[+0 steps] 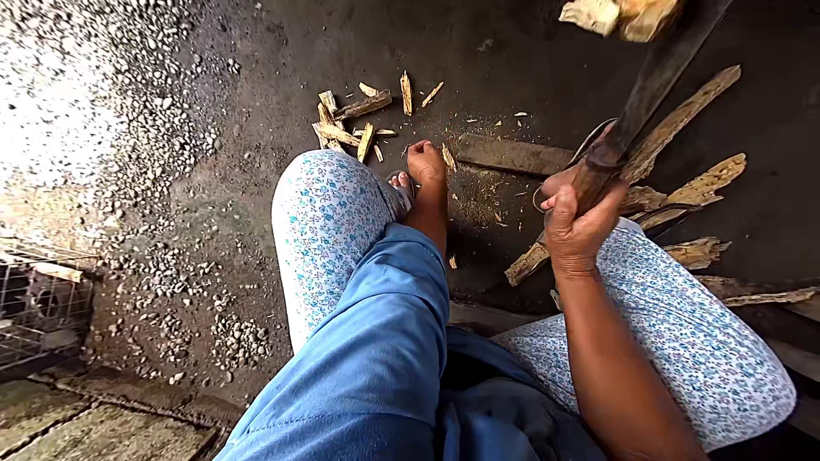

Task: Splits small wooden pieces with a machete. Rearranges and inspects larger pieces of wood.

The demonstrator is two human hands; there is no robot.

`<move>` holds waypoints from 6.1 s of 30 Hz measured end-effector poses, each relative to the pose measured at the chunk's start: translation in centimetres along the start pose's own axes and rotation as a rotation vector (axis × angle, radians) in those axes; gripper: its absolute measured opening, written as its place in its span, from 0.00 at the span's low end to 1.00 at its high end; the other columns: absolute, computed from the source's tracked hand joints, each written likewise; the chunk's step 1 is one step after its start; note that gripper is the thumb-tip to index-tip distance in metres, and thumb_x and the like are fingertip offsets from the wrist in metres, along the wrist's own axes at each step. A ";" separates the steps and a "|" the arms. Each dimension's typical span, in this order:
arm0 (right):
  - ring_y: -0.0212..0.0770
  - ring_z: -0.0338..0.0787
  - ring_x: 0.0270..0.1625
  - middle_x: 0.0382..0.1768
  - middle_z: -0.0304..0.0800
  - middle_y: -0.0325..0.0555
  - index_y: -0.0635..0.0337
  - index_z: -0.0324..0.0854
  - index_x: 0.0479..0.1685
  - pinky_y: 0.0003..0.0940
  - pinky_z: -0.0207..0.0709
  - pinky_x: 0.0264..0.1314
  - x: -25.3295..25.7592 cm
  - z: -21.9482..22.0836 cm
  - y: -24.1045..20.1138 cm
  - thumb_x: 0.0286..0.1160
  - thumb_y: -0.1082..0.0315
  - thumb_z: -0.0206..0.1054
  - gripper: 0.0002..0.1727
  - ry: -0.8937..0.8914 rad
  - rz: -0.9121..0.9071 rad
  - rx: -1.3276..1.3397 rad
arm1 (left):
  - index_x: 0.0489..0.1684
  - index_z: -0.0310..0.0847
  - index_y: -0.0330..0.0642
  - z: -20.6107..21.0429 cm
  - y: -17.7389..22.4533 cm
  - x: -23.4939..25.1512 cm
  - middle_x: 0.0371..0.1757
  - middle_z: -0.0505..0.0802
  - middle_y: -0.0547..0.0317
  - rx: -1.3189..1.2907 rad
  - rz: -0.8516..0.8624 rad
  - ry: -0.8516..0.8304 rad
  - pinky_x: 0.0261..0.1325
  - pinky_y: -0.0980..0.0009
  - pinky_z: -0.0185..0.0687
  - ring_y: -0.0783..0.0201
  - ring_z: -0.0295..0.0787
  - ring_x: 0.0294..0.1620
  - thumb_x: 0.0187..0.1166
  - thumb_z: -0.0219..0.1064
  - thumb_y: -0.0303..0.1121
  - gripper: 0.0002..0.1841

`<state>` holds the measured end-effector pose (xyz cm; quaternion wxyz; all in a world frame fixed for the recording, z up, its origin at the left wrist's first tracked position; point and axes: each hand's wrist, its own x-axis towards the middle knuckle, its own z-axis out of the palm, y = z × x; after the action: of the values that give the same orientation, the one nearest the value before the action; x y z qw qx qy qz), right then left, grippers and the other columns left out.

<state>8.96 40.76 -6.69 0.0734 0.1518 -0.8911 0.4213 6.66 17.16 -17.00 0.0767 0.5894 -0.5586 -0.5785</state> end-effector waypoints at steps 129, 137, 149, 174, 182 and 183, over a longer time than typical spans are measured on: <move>0.50 0.91 0.32 0.38 0.88 0.55 0.63 0.74 0.67 0.54 0.87 0.41 -0.2 2.1 1.9 0.83 0.56 0.68 0.23 -0.245 0.578 0.056 | 0.70 0.77 0.31 6.9 2.7 -1.7 0.63 0.90 0.40 0.340 0.672 -0.748 0.63 0.55 0.89 0.51 0.93 0.55 0.71 0.80 0.25 0.27; 0.53 0.91 0.33 0.41 0.89 0.58 0.63 0.73 0.68 0.57 0.85 0.42 -0.3 1.6 2.8 0.80 0.59 0.71 0.24 -0.242 0.520 -0.080 | 0.70 0.82 0.36 7.2 2.5 -1.3 0.72 0.87 0.43 0.430 0.624 -0.788 0.70 0.54 0.84 0.51 0.91 0.62 0.79 0.67 0.22 0.20; 0.42 0.88 0.23 0.33 0.86 0.49 0.59 0.72 0.68 0.43 0.88 0.32 0.0 2.2 4.7 0.82 0.58 0.71 0.23 -0.291 0.787 0.182 | 0.69 0.82 0.35 8.1 2.6 -0.9 0.63 0.92 0.45 0.361 0.465 -0.777 0.62 0.54 0.88 0.54 0.93 0.57 0.87 0.66 0.31 0.17; 0.39 0.88 0.23 0.29 0.85 0.43 0.59 0.74 0.61 0.41 0.88 0.31 -0.1 2.3 2.4 0.88 0.48 0.60 0.23 -0.240 0.620 0.211 | 0.61 0.85 0.34 8.0 1.3 -1.5 0.59 0.93 0.46 0.381 0.516 -0.639 0.64 0.54 0.87 0.54 0.93 0.55 0.79 0.73 0.28 0.15; 0.47 0.90 0.31 0.36 0.87 0.52 0.63 0.73 0.67 0.51 0.86 0.39 -1.0 3.1 2.4 0.88 0.46 0.59 0.27 -0.208 0.496 0.025 | 0.62 0.84 0.35 8.0 1.5 -2.0 0.60 0.93 0.46 0.381 0.476 -0.650 0.63 0.55 0.87 0.54 0.93 0.55 0.79 0.73 0.29 0.16; 0.49 0.91 0.31 0.37 0.88 0.54 0.63 0.74 0.68 0.53 0.86 0.39 -1.1 3.2 2.5 0.89 0.47 0.59 0.27 -0.237 0.498 -0.016 | 0.62 0.84 0.35 8.0 1.5 -2.0 0.60 0.93 0.46 0.382 0.477 -0.649 0.63 0.55 0.87 0.55 0.93 0.55 0.79 0.73 0.29 0.16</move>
<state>9.12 40.02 -10.83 -0.1360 -0.0243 -0.9067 0.3986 0.23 22.57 -17.29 -0.0813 0.2354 -0.7709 -0.5862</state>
